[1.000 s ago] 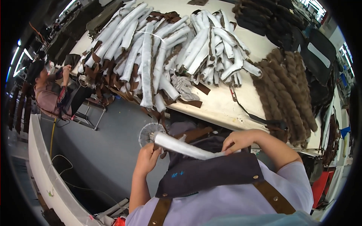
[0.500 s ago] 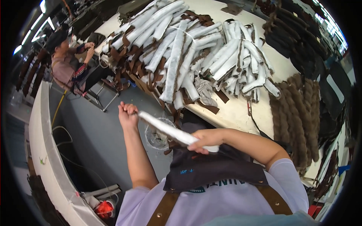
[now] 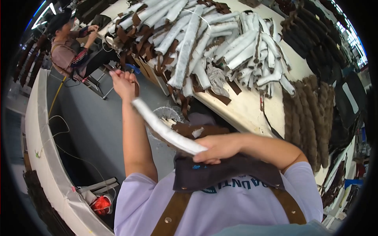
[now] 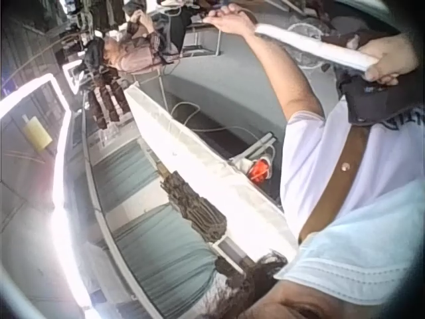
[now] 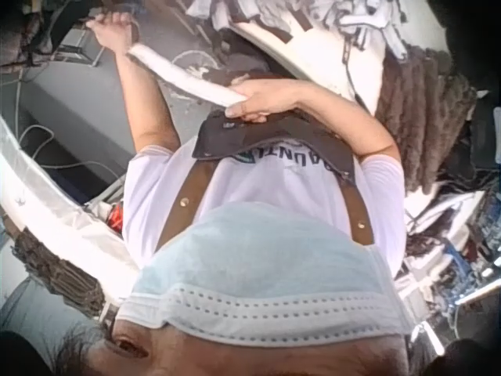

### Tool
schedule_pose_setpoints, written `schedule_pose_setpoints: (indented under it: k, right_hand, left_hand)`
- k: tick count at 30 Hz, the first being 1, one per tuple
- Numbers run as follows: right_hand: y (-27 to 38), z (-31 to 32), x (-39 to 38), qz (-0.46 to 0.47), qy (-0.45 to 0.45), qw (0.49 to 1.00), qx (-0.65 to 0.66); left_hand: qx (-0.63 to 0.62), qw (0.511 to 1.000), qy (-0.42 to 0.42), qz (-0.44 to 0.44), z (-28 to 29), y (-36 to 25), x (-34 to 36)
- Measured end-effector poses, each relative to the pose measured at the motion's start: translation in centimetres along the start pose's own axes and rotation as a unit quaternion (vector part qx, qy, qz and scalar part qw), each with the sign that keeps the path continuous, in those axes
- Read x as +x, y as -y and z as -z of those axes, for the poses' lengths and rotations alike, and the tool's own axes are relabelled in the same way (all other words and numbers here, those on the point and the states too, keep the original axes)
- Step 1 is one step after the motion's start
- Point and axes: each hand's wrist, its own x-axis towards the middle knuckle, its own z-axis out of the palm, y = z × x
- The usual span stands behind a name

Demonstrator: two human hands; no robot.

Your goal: The person is attaching fur trim to padded lining components using nippers in a factory workshop.

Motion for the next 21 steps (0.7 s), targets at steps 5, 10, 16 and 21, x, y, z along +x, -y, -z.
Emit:
schedule_pose_setpoints:
  k: [5, 10, 16, 21]
  right_hand:
    - [2.5, 2.8, 3.5, 0.123, -0.059, 0.981, 0.141]
    - [1.3, 4.3, 6.9, 0.168, -0.055, 0.887, 0.426]
    - [0.6, 1.3, 7.2, 0.098, -0.218, 0.905, 0.352]
    - [-0.3, 1.7, 5.3, 0.142, -0.185, 0.890, 0.393]
  left_hand:
    - [-0.010, 0.997, 0.073, -0.036, -8.0, -0.6, -8.1]
    - [-0.007, 0.993, -0.083, 0.079, -4.1, 2.3, -2.3]
    - [0.099, 0.934, -0.259, 0.224, 4.1, 9.0, 5.8]
    - [0.060, 0.943, -0.286, 0.157, 3.0, 9.1, 10.0]
